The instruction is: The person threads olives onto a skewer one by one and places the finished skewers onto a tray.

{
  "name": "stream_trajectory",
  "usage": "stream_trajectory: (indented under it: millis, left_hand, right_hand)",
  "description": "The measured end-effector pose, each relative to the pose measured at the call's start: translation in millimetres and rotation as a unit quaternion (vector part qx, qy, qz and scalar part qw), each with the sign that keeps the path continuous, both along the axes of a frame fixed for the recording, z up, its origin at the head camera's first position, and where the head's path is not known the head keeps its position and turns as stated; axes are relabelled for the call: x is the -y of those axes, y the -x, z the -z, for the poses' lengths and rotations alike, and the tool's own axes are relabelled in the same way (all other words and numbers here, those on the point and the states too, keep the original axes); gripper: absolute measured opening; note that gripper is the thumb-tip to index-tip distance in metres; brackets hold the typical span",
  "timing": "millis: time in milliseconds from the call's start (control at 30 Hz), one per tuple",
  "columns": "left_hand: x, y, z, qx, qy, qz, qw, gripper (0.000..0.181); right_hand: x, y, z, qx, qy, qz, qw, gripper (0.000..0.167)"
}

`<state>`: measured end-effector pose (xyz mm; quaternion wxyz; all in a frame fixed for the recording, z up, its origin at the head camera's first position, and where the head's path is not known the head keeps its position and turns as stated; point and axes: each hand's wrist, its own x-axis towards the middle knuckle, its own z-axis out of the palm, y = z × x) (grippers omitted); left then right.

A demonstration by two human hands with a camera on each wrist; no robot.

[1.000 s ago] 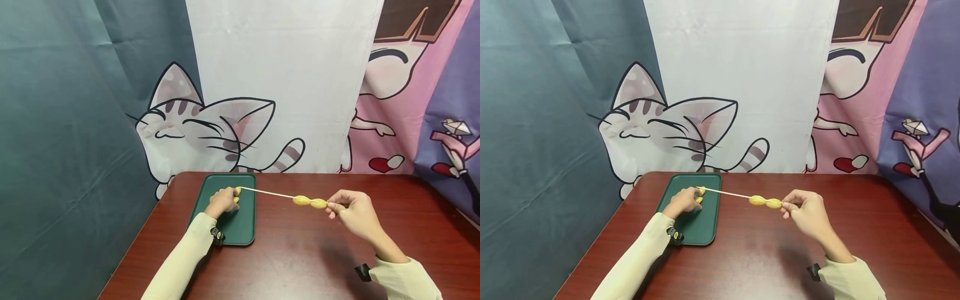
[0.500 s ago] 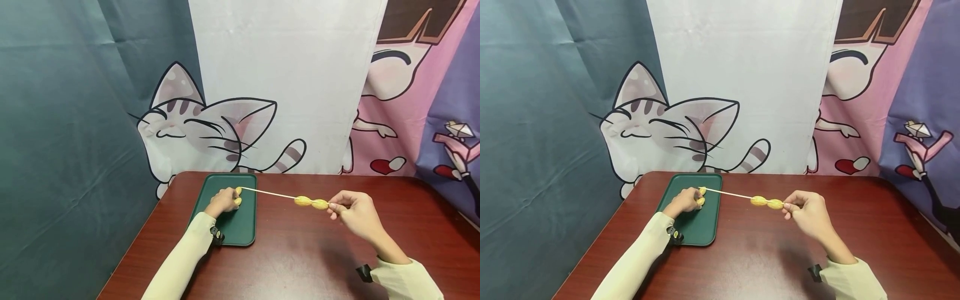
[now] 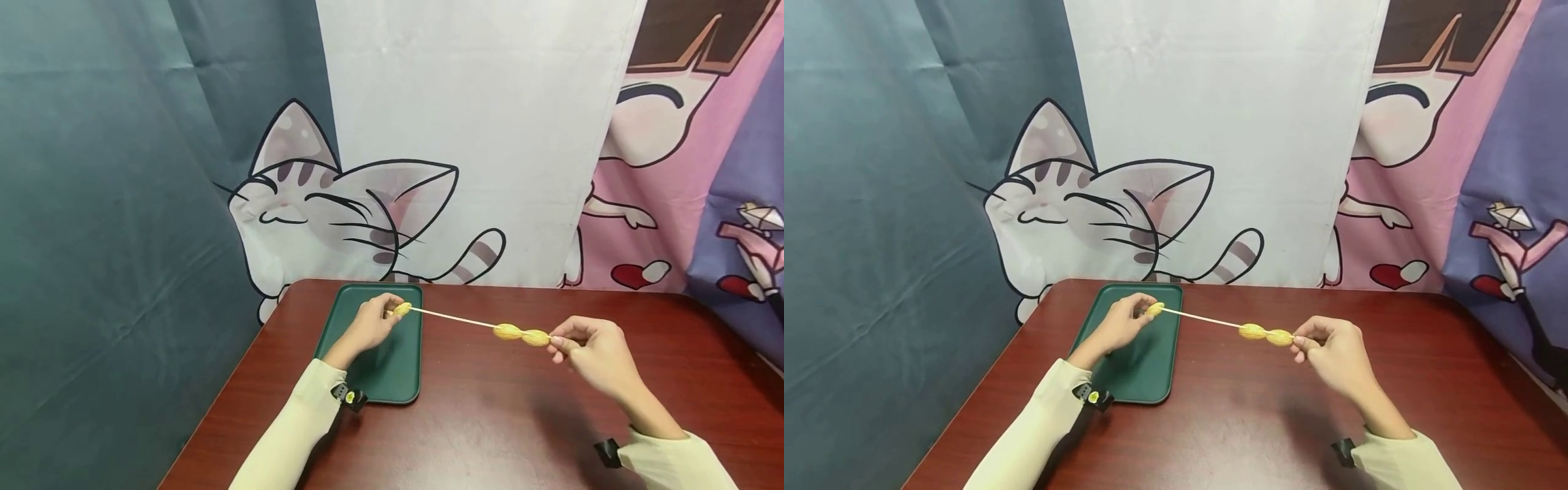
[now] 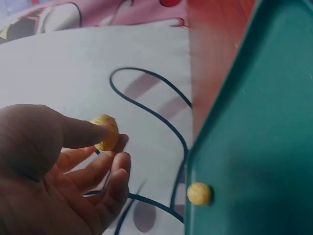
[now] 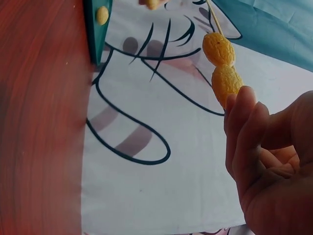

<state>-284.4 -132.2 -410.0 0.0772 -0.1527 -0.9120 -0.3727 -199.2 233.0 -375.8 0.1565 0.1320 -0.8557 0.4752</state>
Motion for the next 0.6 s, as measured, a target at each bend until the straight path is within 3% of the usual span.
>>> stream_trajectory:
  millis: [133, 267, 600]
  left_hand:
    - [-4.8, -8.0, -9.4, -0.026, -0.018, 0.023, 0.9992, 0.027]
    - [-7.4, -15.0, -16.2, -0.03, -0.028, 0.028, 0.9988, 0.026]
    - [-7.1, -23.4, -18.5, -0.03, -0.041, 0.042, 0.9978, 0.027]
  right_hand:
    - [-6.7, 0.4, -1.2, -0.004, -0.011, 0.011, 0.9999, 0.01]
    - [-8.6, 1.6, -1.9, -0.002, -0.019, 0.015, 0.9997, 0.011]
    - [-10.7, 2.0, 1.4, 0.005, -0.032, 0.022, 0.9992, 0.009]
